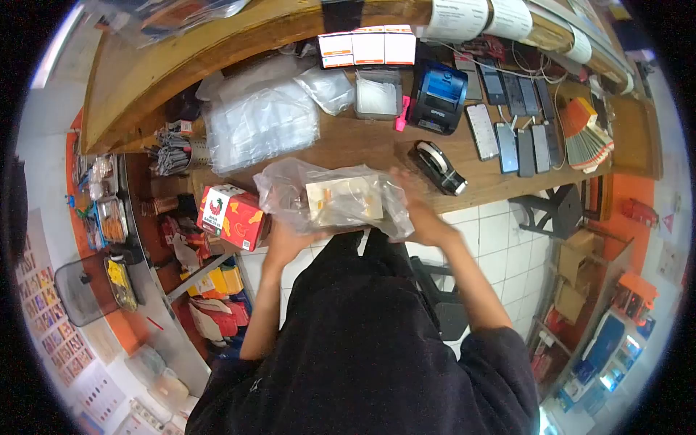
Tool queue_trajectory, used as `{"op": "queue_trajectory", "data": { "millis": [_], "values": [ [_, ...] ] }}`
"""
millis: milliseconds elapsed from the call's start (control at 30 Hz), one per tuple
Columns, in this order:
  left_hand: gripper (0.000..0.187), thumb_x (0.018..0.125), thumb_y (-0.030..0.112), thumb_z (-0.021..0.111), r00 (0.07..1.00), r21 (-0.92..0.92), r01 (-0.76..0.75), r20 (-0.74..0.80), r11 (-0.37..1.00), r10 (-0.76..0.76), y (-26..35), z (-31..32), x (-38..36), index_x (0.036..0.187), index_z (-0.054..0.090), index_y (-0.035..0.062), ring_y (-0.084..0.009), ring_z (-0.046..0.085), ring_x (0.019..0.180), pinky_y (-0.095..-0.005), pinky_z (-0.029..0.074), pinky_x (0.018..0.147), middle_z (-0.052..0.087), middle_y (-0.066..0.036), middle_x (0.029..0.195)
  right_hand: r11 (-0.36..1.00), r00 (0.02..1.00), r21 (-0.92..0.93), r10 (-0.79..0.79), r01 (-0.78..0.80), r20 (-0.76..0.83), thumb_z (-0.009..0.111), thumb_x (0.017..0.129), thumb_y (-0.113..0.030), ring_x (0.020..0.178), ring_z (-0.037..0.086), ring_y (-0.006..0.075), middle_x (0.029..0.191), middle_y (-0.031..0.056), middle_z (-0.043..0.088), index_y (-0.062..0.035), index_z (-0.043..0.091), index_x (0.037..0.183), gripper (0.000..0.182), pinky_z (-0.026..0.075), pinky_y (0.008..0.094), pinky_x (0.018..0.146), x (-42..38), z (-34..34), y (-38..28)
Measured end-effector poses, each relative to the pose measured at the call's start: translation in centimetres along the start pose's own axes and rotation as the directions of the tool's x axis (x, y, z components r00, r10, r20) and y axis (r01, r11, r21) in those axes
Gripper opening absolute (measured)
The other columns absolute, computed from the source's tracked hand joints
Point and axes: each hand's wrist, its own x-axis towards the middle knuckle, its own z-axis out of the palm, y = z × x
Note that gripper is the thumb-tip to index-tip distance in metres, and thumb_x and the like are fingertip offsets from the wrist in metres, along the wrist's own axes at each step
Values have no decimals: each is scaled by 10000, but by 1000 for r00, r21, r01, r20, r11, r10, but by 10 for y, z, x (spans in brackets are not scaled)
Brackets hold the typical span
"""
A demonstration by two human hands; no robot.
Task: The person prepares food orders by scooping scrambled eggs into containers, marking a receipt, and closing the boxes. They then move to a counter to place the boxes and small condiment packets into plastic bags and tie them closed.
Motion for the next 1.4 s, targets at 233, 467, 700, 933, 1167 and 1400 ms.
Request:
{"op": "queue_trajectory", "data": {
  "millis": [233, 467, 700, 933, 1167, 1400],
  "values": [
    [701, 780, 116, 811, 958, -180, 176, 258, 968, -126, -33, 43, 48, 1403, 508, 7, -329, 460, 1344, -426, 391, 1087, 371, -237, 1541, 996, 963, -2, -82, 85, -256, 747, 766, -193, 1126, 495, 405, 1260, 202, 540, -54, 582, 1306, 581, 368, 501, 994, 69, 125, 19],
    [733, 736, 301, 808, 951, 101, -290, 144, 952, 275, -18, 48, 37, 1381, 563, 52, -390, 276, 1477, -538, 167, 1210, 352, -240, 1571, 912, 938, -408, -111, -35, -328, 626, 877, -329, 1113, 458, 437, 1257, 235, 504, -27, 608, 1229, 464, 358, 521, 989, 59, 151, 15],
    [480, 876, 397, 686, 957, -141, -280, -116, 950, 265, -25, 89, 58, 1207, 616, 57, -292, 377, 1453, -486, 72, 1244, 491, -153, 1503, 956, 986, -284, 117, -78, 122, 635, 832, -182, 1229, 455, 481, 1261, 303, 488, 36, 532, 1306, 532, 376, 534, 1056, 79, 93, -80],
    [264, 905, 330, 641, 997, -639, -73, -39, 766, 62, -43, 125, 61, 1026, 627, 95, -236, 511, 1309, -434, 189, 1201, 652, -93, 1273, 988, 711, 56, 66, -146, 700, 654, 839, -135, 1258, 575, 321, 1378, 180, 597, -49, 600, 1350, 521, 449, 413, 1076, 150, -54, -67],
    [531, 620, 401, 785, 963, -241, -249, -161, 938, 214, -32, 101, 77, 1045, 661, 108, -279, 584, 1109, -433, 295, 1087, 668, -71, 1062, 715, 884, -521, 391, -466, -254, 740, 765, -135, 952, 708, 397, 973, 230, 730, -6, 750, 974, 246, 567, 449, 868, 244, -46, 96],
    [288, 826, 141, 767, 995, -872, -79, -36, 483, 96, -62, 136, 61, 1093, 669, 94, -260, 617, 1104, -412, 338, 1110, 655, -93, 1112, 629, 816, -520, 465, -578, -344, 719, 764, -137, 1003, 691, 423, 991, 271, 715, 13, 741, 920, 217, 559, 469, 914, 260, -20, 101]
  ]
}}
